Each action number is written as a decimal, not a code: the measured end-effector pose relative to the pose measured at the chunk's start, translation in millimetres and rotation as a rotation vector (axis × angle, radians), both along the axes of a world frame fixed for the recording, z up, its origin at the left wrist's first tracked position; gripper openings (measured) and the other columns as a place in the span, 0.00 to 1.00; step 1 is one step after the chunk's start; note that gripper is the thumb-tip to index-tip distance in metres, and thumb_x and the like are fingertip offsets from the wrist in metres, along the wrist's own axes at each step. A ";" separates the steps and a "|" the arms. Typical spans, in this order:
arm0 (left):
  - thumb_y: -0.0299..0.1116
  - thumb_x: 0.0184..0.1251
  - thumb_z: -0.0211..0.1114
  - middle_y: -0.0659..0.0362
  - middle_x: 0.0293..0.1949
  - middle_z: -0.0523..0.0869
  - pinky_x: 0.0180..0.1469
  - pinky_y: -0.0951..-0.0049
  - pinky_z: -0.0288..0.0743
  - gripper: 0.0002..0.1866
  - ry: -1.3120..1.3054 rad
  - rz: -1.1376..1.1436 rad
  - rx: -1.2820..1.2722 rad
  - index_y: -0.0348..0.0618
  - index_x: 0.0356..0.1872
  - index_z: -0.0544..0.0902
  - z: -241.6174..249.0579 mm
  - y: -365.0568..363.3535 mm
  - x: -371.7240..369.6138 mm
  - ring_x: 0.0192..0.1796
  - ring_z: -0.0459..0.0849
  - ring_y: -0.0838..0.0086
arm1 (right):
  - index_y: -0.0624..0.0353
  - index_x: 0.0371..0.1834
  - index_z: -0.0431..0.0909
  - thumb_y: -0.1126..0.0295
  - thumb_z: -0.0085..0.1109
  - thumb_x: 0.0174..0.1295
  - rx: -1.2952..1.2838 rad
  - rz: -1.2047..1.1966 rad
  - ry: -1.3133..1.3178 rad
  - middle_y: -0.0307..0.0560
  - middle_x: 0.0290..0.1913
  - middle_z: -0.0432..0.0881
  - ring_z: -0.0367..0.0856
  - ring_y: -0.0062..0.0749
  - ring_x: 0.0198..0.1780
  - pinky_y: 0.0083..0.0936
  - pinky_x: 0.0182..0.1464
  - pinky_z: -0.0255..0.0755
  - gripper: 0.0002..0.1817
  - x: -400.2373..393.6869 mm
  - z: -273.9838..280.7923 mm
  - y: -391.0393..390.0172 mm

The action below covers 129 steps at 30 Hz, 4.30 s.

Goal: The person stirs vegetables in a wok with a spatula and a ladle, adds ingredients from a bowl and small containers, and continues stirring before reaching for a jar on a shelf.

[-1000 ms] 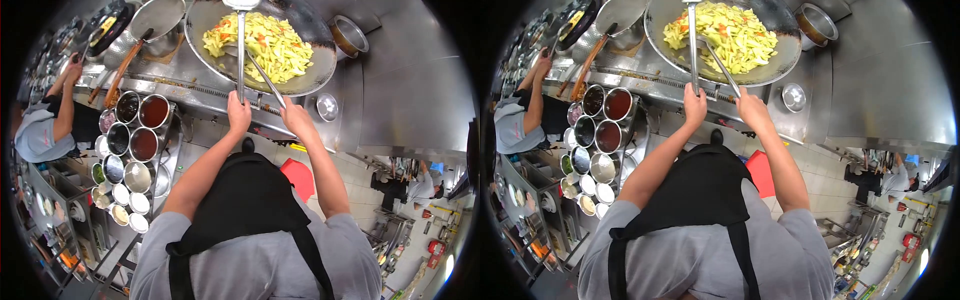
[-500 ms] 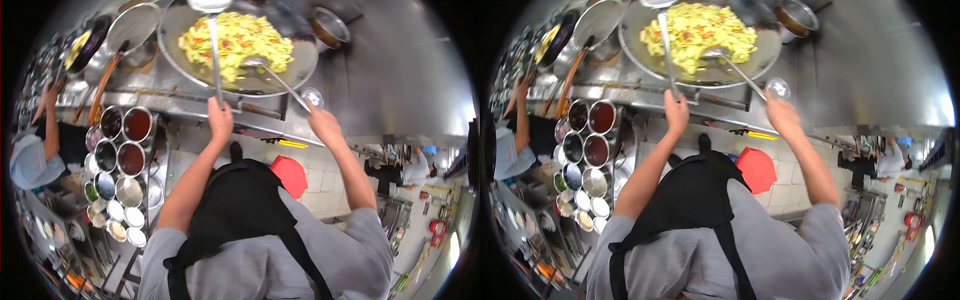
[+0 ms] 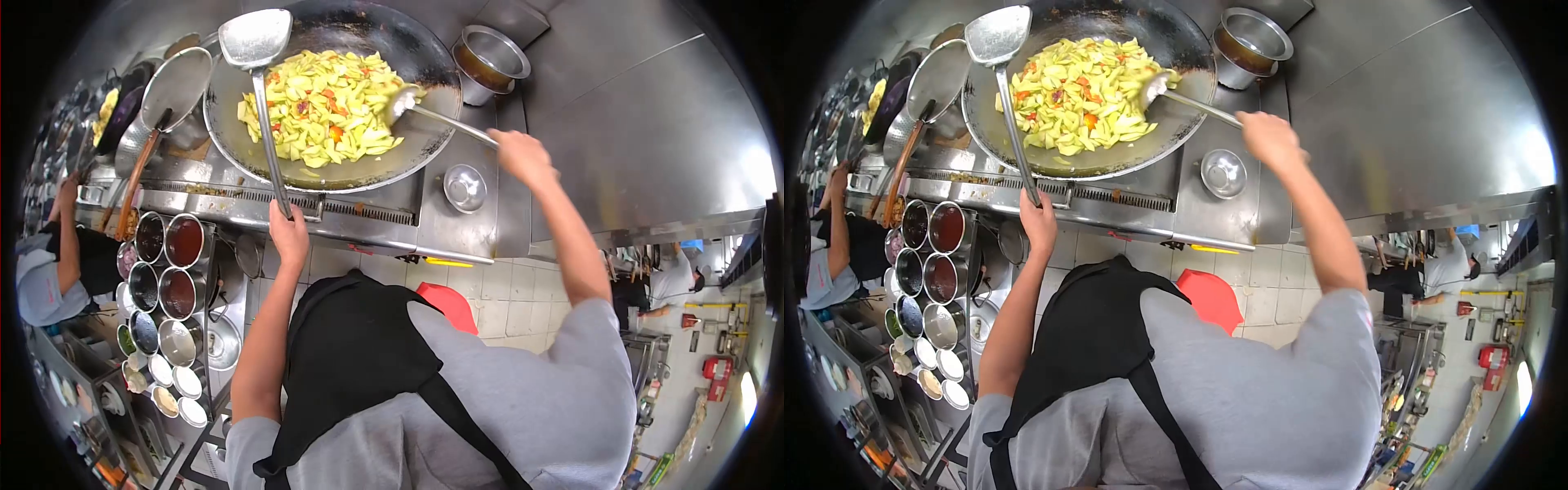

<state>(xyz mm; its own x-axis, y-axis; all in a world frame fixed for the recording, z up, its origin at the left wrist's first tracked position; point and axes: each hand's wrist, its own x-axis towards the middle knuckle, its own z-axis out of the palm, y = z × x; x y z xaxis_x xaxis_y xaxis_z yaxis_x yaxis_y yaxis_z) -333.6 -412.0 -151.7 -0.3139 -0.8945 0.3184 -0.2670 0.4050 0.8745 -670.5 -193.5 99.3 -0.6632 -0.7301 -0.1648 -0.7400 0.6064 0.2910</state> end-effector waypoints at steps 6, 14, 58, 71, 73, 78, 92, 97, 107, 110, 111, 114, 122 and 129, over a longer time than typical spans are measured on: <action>0.26 0.74 0.59 0.46 0.33 0.76 0.44 0.57 0.73 0.05 -0.084 0.030 -0.066 0.35 0.42 0.75 -6.6 0.3 -1.7 0.36 0.77 0.48 | 0.58 0.55 0.78 0.64 0.64 0.65 -0.322 -0.135 -0.523 0.53 0.41 0.86 0.87 0.40 0.35 0.40 0.31 0.80 0.18 -74.9 -43.7 -9.7; 0.25 0.68 0.60 0.41 0.44 0.74 0.51 0.44 0.69 0.10 -0.175 0.102 -0.134 0.37 0.47 0.72 -9.8 0.7 -4.3 0.50 0.76 0.37 | 0.55 0.55 0.66 0.61 0.57 0.73 -0.755 -0.493 -1.221 0.42 0.36 0.75 0.74 0.26 0.26 0.29 0.24 0.78 0.16 -96.0 -112.0 -69.4; 0.33 0.70 0.68 0.58 0.24 0.74 0.35 0.65 0.70 0.13 0.022 -0.055 0.336 0.38 0.33 0.74 69.9 61.9 87.0 0.28 0.71 0.71 | 0.64 0.59 0.67 0.63 0.51 0.73 -0.321 -0.155 -0.841 0.73 0.44 0.84 0.82 0.71 0.49 0.57 0.54 0.74 0.19 115.7 -88.6 -49.4; 0.36 0.76 0.67 0.69 0.23 0.73 0.21 0.79 0.68 0.11 0.141 -0.491 0.660 0.42 0.38 0.75 186.6 93.3 86.5 0.19 0.74 0.85 | 0.64 0.64 0.67 0.55 0.52 0.78 -0.435 -0.144 -1.016 0.60 0.44 0.83 0.86 0.48 0.43 0.43 0.46 0.80 0.24 196.6 -104.0 7.8; 0.35 0.77 0.66 0.68 0.23 0.74 0.21 0.78 0.66 0.10 0.159 -0.620 0.723 0.41 0.41 0.76 202.1 114.8 69.3 0.19 0.73 0.85 | 0.56 0.68 0.66 0.51 0.53 0.78 -0.763 -0.396 -1.435 0.47 0.40 0.81 0.83 0.31 0.38 0.31 0.37 0.80 0.25 174.1 -122.3 36.6; 0.29 0.78 0.61 0.64 0.25 0.74 0.17 0.77 0.66 0.15 0.167 -0.869 0.902 0.39 0.60 0.71 234.1 183.4 8.1 0.18 0.70 0.82 | 0.62 0.62 0.72 0.60 0.60 0.73 -1.416 -1.056 -1.317 0.56 0.46 0.80 0.85 0.42 0.34 0.37 0.33 0.89 0.22 49.2 -249.5 97.8; 0.31 0.75 0.63 0.51 0.27 0.80 0.31 0.60 0.74 0.16 -0.117 -0.696 0.684 0.37 0.57 0.71 69.1 348.1 -175.3 0.25 0.79 0.62 | 0.66 0.50 0.75 0.56 0.67 0.70 -1.698 -1.266 -1.370 0.54 0.42 0.82 0.86 0.44 0.38 0.39 0.42 0.86 0.22 -119.0 -420.2 207.3; 0.35 0.74 0.61 0.34 0.33 0.86 0.41 0.39 0.76 0.22 -0.406 -0.504 0.520 0.39 0.64 0.69 -49.8 342.9 -220.9 0.39 0.85 0.35 | 0.55 0.61 0.71 0.55 0.60 0.74 -1.546 -1.214 -1.362 0.50 0.49 0.82 0.84 0.41 0.41 0.35 0.37 0.81 0.21 -46.4 -373.7 231.9; 0.31 0.71 0.61 0.39 0.48 0.83 0.48 0.47 0.81 0.26 -0.435 -0.440 0.223 0.37 0.68 0.70 -153.5 327.1 -252.0 0.49 0.84 0.43 | 0.59 0.61 0.68 0.60 0.56 0.77 -1.391 -0.843 -1.043 0.45 0.49 0.78 0.80 0.25 0.42 0.22 0.35 0.79 0.18 19.5 -342.3 207.0; 0.25 0.68 0.59 0.39 0.54 0.77 0.56 0.49 0.77 0.28 -0.420 -0.488 0.243 0.34 0.69 0.68 -151.8 321.1 -245.6 0.57 0.79 0.42 | 0.59 0.61 0.69 0.61 0.56 0.77 -1.398 -0.680 -1.068 0.43 0.49 0.78 0.78 0.23 0.43 0.20 0.36 0.78 0.18 11.0 -301.1 180.3; 0.25 0.69 0.58 0.38 0.54 0.76 0.58 0.49 0.76 0.29 -0.407 -0.513 0.238 0.34 0.71 0.67 -160.5 318.5 -242.2 0.58 0.77 0.41 | 0.59 0.61 0.70 0.62 0.55 0.78 -1.401 -0.672 -1.097 0.43 0.49 0.79 0.78 0.23 0.43 0.20 0.36 0.78 0.17 9.9 -286.7 169.3; 0.23 0.65 0.59 0.37 0.54 0.75 0.59 0.48 0.73 0.27 -0.277 -0.593 0.213 0.33 0.67 0.69 -161.4 316.8 -233.0 0.57 0.76 0.39 | 0.59 0.60 0.71 0.62 0.56 0.77 -1.354 -0.567 -1.210 0.43 0.49 0.79 0.78 0.23 0.43 0.21 0.37 0.78 0.16 16.2 -241.7 139.0; 0.35 0.60 0.69 0.51 0.42 0.88 0.52 0.58 0.78 0.15 -0.315 -1.084 0.283 0.35 0.44 0.84 -137.9 272.5 -77.9 0.45 0.86 0.64 | 0.59 0.42 0.75 0.72 0.58 0.73 -1.215 0.093 -1.267 0.40 0.39 0.77 0.78 0.23 0.41 0.23 0.40 0.78 0.04 124.9 -110.8 68.5; 0.40 0.67 0.68 0.57 0.42 0.91 0.48 0.62 0.79 0.14 -0.329 -0.725 0.917 0.41 0.46 0.90 -102.3 237.7 186.2 0.43 0.86 0.70 | 0.61 0.45 0.79 0.64 0.52 0.78 -0.641 0.348 -1.963 0.44 0.41 0.81 0.80 0.25 0.41 0.24 0.36 0.81 0.11 356.7 -127.4 -0.4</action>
